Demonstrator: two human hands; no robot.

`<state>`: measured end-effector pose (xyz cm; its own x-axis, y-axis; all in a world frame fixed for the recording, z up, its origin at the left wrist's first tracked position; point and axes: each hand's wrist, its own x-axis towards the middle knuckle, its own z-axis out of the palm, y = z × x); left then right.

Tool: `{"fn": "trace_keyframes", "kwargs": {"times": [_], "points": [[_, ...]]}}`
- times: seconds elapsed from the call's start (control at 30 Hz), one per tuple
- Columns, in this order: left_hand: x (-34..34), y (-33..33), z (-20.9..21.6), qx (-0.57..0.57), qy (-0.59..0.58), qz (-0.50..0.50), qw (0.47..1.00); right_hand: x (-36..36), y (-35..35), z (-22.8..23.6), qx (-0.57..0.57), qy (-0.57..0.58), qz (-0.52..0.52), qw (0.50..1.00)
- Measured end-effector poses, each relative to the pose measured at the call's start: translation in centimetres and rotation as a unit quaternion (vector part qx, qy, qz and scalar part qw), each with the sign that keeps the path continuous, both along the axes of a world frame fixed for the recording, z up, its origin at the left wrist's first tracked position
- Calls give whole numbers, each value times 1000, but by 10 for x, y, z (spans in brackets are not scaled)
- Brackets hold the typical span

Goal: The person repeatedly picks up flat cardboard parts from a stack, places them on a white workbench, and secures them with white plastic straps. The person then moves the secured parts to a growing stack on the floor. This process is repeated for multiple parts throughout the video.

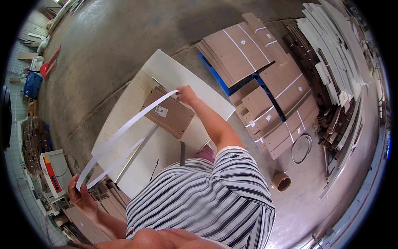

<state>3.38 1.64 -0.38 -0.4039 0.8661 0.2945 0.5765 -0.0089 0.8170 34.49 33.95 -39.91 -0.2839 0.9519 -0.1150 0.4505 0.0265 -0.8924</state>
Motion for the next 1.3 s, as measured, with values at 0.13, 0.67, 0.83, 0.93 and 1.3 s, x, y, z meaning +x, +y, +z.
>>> {"fn": "trace_keyframes", "kwargs": {"times": [0.13,0.67,0.83,0.93,1.3], "points": [[4,-3,3,1,9,7,1000,6,5,0,31,-41,-6,999],[0,-21,-4,14,10,38,999,6,0,-4,139,-72,-38,987],[-7,-23,-10,2,-10,47,999,-6,-7,-6,87,-83,-3,993],[-8,-25,-11,-2,9,46,999,-5,3,-5,94,-122,5,988],[-10,-13,-8,6,41,40,998,34,12,26,-140,164,11,976]]}}
